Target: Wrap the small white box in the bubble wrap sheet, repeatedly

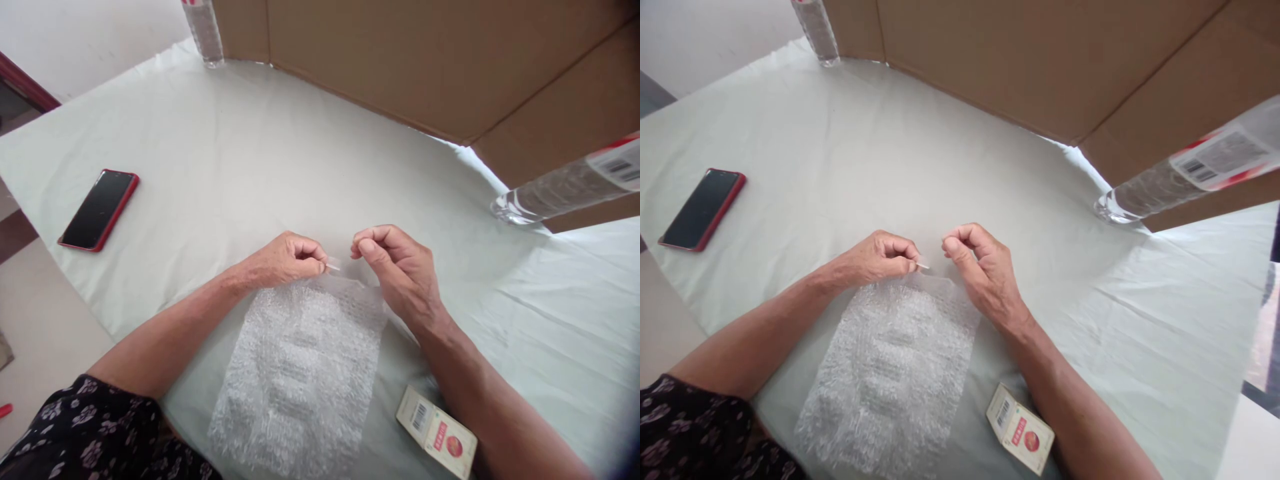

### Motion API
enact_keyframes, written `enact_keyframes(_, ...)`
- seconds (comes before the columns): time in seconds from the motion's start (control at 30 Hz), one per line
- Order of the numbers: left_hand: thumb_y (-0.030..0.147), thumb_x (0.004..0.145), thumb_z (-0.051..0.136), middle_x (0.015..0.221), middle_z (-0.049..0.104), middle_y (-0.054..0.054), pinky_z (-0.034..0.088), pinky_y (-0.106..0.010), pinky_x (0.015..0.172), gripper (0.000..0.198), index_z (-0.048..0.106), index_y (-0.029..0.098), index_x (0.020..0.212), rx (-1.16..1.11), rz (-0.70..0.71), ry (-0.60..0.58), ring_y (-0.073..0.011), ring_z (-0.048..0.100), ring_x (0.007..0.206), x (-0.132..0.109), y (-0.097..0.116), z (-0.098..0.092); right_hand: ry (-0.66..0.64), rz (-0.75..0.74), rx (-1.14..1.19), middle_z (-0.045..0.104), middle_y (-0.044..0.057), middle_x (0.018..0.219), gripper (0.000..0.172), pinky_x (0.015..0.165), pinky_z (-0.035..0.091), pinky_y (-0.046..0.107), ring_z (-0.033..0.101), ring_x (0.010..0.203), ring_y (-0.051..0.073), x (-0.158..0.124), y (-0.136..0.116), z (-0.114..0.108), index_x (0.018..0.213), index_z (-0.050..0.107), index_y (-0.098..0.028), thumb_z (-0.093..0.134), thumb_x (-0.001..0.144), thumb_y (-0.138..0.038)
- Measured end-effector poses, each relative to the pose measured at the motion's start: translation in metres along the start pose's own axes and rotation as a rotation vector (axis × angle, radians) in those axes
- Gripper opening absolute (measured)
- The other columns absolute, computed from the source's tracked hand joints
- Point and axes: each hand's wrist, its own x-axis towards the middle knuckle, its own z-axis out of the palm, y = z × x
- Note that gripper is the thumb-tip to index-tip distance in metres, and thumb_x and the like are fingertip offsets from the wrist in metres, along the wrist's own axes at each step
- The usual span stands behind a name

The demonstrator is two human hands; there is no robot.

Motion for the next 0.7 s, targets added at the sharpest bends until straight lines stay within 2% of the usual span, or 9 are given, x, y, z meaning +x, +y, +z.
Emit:
enact_keyframes(0.1,0.029,0.077,0.06,0.066,0.057,0.003,0.035,-0.02,0.053,0.016,0.069,0.016,0.075,-0.02,0.002,0.022,-0.0071,0.044,0.057,-0.001,0.001,0.0,-0.037,-0.118,0.0,0.068,0.004,0.087,0.019,0.079,0.05,0.038,0.064,0.084,0.022,0.0,-0.002,-0.004,0.089,0.064,-0.029,0.06,0.093,-0.047)
enact_keyframes(0.2,0.03,0.078,0.06,0.063,0.053,0.004,0.033,-0.02,0.052,0.017,0.069,0.016,0.075,-0.036,0.01,0.038,-0.0063,0.04,0.055,-0.002,0.001,0.0,-0.041,-0.293,-0.121,0.068,0.003,0.091,0.013,0.088,0.048,0.043,0.065,0.09,0.023,0.0,-0.003,-0.003,0.089,0.066,-0.029,0.068,0.087,-0.042)
enact_keyframes(0.3,0.029,0.079,0.06,0.062,0.051,0.005,0.031,-0.021,0.052,0.016,0.069,0.016,0.075,-0.032,0.034,0.02,-0.0064,0.038,0.055,-0.001,0.001,-0.001,-0.043,-0.383,-0.246,0.07,0.004,0.094,0.012,0.09,0.046,0.044,0.066,0.091,0.023,0.001,0.0,0.0,0.093,0.069,-0.029,0.071,0.085,-0.038)
enact_keyframes(0.47,0.026,0.076,0.058,0.066,0.055,0.003,0.033,-0.022,0.056,0.014,0.068,0.016,0.074,-0.037,0.111,-0.016,-0.0076,0.042,0.06,0.002,-0.002,-0.001,-0.056,-0.401,-0.255,0.071,0.003,0.088,0.009,0.088,0.046,0.041,0.066,0.086,0.02,0.001,0.008,0.004,0.089,0.071,-0.028,0.063,0.091,-0.031)
enact_keyframes(0.57,0.023,0.075,0.058,0.072,0.06,0.002,0.037,-0.022,0.06,0.013,0.068,0.016,0.074,-0.037,0.144,-0.018,-0.0085,0.048,0.065,0.003,-0.003,-0.001,-0.055,-0.362,-0.21,0.071,0.002,0.085,0.012,0.086,0.047,0.04,0.067,0.086,0.02,0.001,0.009,0.006,0.086,0.069,-0.027,0.059,0.093,-0.028)
enact_keyframes(0.7,0.022,0.076,0.057,0.073,0.061,0.002,0.037,-0.022,0.06,0.013,0.068,0.016,0.075,-0.032,0.158,-0.021,-0.0083,0.048,0.065,0.002,-0.003,0.0,-0.068,-0.317,-0.199,0.071,0.002,0.084,0.013,0.085,0.047,0.038,0.067,0.083,0.019,0.001,0.007,0.006,0.082,0.064,-0.025,0.058,0.093,-0.028)
